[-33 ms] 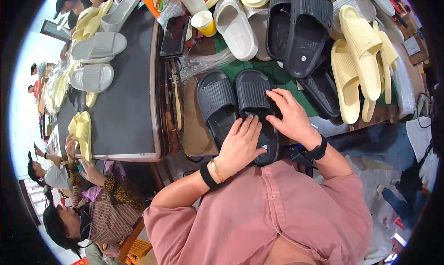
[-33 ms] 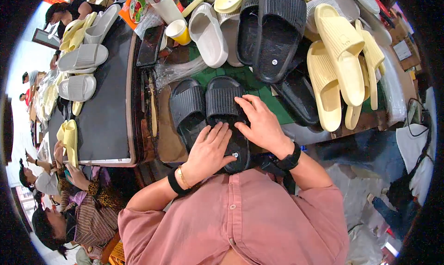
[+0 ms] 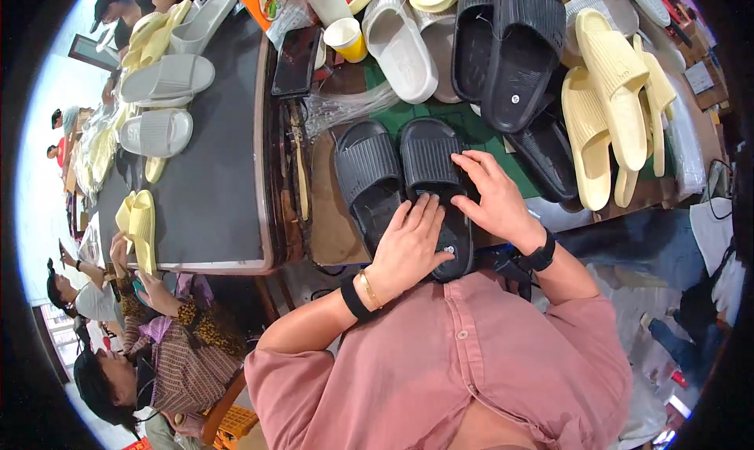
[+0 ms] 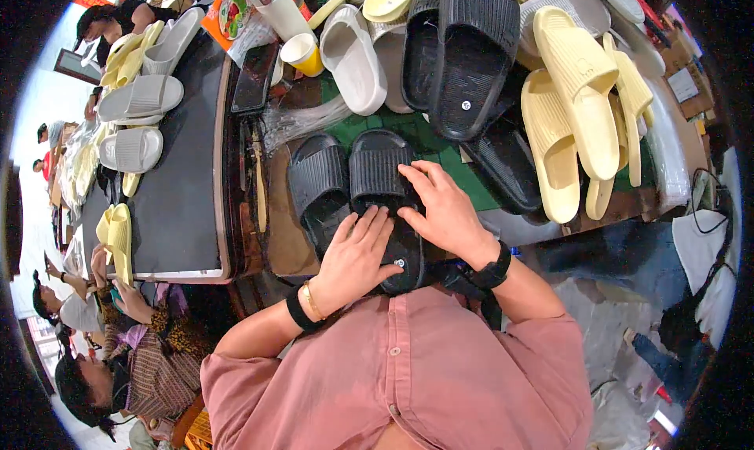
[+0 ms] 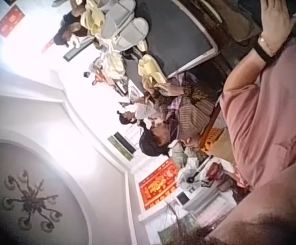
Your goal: Inspecting and cleaning individual sandals and slides from a pile in a manufacturing setting.
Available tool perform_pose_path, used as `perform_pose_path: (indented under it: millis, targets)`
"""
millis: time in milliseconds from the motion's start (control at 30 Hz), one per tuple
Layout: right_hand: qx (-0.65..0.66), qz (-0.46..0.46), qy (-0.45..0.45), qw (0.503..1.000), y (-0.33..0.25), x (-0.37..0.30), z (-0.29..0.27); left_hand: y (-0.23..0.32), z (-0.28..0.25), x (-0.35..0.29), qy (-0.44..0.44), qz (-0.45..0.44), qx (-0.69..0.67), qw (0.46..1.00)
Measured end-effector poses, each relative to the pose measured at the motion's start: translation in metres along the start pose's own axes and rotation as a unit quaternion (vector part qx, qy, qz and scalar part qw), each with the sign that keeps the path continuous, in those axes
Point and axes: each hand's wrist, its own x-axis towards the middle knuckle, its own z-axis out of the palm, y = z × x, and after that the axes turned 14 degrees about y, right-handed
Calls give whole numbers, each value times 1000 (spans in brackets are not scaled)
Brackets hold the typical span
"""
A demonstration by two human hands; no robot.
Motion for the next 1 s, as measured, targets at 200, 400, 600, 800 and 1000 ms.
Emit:
perform_pose_path:
  millis: [200,400,600,800,1000]
  targets:
    - [38,6,-1,999,7,6,-2,3,12,8,-30,-79,7,996]
    - [4,-5,67,998,22,31,13,1,14,6,-10,-64,36,997]
    - [-23,41,37,998,26,53,37,-4,5,6,14,-34,12,999]
    - [-15,30,63,997,30,49,43,-39,-28,2,263,-12,-143,954]
    - [-7,12,85,996,29,48,45,-105,-26,9,298,-300,-77,903]
